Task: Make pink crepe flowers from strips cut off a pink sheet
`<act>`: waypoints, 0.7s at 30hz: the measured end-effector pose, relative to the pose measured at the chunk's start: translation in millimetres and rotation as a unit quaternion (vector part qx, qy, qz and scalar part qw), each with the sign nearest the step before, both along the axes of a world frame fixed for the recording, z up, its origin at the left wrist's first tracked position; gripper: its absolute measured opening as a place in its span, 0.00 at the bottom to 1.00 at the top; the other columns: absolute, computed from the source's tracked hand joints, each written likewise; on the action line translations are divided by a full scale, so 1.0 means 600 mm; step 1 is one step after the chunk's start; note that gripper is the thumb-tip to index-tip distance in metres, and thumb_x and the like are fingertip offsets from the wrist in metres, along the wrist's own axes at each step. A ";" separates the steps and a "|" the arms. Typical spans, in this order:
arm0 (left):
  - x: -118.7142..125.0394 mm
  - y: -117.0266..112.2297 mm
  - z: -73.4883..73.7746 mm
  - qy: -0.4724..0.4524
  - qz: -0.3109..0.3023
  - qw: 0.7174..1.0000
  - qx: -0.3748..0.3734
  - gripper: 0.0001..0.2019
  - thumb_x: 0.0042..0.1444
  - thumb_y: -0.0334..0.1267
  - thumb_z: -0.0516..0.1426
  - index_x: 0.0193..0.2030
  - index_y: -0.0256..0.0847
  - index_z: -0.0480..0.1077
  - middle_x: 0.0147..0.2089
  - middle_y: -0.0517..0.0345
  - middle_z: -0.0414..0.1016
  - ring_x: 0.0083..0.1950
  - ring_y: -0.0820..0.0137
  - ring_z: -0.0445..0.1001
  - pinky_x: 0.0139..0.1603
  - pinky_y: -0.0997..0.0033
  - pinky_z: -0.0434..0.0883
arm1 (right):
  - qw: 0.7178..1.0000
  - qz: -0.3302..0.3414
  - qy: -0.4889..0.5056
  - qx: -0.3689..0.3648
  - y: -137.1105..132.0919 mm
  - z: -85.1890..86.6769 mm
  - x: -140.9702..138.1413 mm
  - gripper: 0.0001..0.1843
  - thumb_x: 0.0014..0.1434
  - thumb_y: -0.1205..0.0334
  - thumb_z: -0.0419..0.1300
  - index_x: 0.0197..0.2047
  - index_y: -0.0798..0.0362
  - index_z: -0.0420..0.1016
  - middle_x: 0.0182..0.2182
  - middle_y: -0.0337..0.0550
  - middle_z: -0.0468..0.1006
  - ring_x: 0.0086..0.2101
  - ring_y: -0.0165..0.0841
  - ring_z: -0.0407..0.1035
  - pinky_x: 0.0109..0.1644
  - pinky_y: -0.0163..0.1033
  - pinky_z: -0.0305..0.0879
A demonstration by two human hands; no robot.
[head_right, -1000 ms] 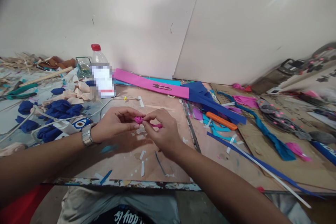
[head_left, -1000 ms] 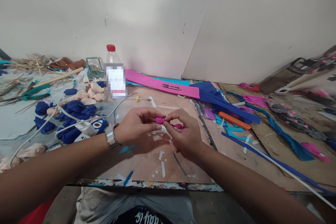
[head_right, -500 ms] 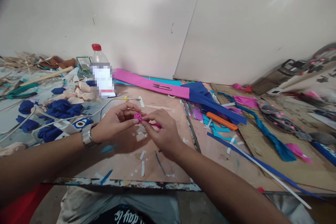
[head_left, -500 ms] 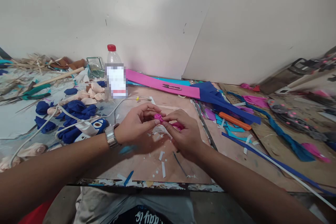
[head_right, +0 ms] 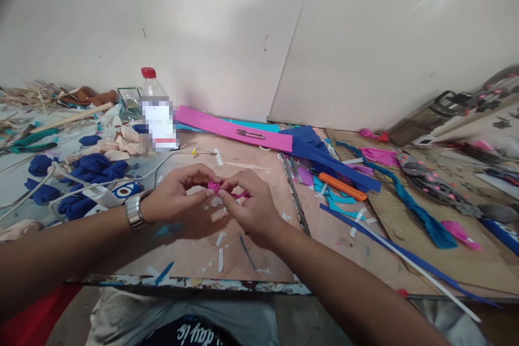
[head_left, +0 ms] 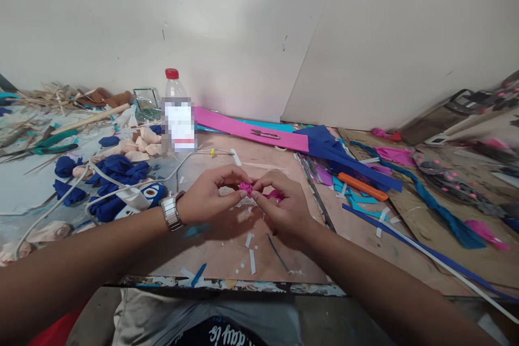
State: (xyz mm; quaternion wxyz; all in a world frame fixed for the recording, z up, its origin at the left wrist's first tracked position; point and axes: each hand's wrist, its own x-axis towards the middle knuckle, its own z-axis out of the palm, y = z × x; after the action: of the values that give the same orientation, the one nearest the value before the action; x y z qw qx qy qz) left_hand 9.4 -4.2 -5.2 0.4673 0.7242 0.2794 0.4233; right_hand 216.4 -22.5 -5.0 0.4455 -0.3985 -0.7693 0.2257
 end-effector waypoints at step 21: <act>-0.001 0.000 -0.001 0.036 0.001 0.998 0.047 0.10 0.64 0.39 0.58 0.49 0.37 0.73 0.49 0.47 0.79 0.47 0.66 0.79 0.50 0.64 0.75 | 0.999 -0.033 0.020 0.000 0.010 -0.014 0.000 0.05 0.59 0.56 0.69 0.36 0.46 0.79 0.35 0.41 0.81 0.39 0.38 0.75 0.41 0.43 0.71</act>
State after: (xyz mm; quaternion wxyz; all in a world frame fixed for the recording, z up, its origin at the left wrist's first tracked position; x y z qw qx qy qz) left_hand 8.9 -3.9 -5.8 0.4217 0.7600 0.2762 0.4101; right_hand 216.4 -16.3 -13.3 0.4680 -0.4191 -0.7466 0.2189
